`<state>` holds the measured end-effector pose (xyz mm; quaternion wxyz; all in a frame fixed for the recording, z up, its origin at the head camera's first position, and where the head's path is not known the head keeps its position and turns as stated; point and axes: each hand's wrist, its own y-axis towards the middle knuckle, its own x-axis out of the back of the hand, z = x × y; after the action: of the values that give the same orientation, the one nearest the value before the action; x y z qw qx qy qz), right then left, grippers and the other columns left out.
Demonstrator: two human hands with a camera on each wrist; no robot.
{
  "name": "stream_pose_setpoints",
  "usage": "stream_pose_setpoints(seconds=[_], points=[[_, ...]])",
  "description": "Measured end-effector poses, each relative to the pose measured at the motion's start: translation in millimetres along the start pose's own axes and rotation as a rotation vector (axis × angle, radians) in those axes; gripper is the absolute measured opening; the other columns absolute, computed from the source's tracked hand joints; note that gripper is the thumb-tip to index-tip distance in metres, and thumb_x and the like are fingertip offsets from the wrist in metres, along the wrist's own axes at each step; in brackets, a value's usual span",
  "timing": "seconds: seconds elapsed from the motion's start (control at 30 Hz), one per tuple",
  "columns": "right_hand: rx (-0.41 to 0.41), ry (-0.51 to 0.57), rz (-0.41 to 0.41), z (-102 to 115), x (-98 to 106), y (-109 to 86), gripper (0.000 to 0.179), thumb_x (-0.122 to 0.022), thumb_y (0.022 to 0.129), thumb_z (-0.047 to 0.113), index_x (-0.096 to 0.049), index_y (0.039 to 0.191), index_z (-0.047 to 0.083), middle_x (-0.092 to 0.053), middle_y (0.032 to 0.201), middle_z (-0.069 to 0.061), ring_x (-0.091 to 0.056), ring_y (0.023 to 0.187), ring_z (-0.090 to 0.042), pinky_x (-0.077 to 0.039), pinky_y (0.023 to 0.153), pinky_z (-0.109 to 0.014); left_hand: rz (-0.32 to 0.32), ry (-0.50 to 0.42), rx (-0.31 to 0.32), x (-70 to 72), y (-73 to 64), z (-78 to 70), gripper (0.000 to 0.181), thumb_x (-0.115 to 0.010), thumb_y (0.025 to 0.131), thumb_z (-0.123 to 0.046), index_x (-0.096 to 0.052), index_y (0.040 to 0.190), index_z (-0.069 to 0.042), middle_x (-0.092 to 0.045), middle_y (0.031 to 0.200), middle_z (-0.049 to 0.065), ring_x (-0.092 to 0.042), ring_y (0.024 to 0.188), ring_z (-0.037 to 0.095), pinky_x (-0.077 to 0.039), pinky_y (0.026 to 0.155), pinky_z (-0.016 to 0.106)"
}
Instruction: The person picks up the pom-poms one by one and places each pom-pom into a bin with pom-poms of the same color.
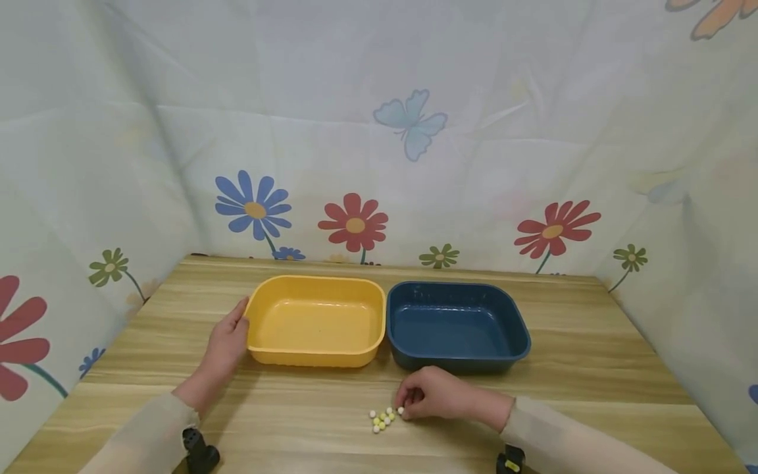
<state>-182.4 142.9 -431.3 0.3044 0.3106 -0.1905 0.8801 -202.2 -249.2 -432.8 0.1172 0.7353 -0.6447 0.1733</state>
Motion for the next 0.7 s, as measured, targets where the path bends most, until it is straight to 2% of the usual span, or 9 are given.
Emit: stream_pose_setpoints(seconds=[0.27,0.57,0.7], points=[[-0.024,0.083,0.016,3,8,-3.0,0.008,-0.077,0.088,0.009,-0.076,0.094,0.004,-0.075,0.083,-0.003,-0.059,0.07,0.006,-0.052,0.063,-0.013,-0.041,-0.001,0.009,0.3,2.9,0.0,0.056,-0.023,0.11,-0.018,-0.012,0.163,-0.003,-0.007,0.172,0.013,-0.008,0.162,0.033,-0.013,0.134,0.046],[-0.057,0.187,0.041,9,28,-12.3,0.012,-0.075,0.089,0.008,-0.075,0.097,0.0,-0.078,0.084,-0.012,-0.065,0.069,0.0,-0.057,0.064,-0.015,-0.02,-0.003,0.008,-0.4,3.8,-0.2,0.056,-0.024,0.11,-0.017,-0.012,0.163,-0.004,-0.008,0.172,0.012,-0.008,0.162,0.032,-0.013,0.134,0.047],[-0.084,0.211,0.047,13,41,-14.1,0.013,-0.074,0.09,0.007,-0.075,0.099,-0.002,-0.078,0.087,-0.018,-0.068,0.071,-0.004,-0.06,0.068,-0.02,0.003,-0.033,0.029,1.0,4.8,-0.6,0.056,-0.024,0.11,-0.017,-0.012,0.164,-0.006,-0.007,0.173,0.01,-0.006,0.162,0.031,-0.012,0.134,0.046]])
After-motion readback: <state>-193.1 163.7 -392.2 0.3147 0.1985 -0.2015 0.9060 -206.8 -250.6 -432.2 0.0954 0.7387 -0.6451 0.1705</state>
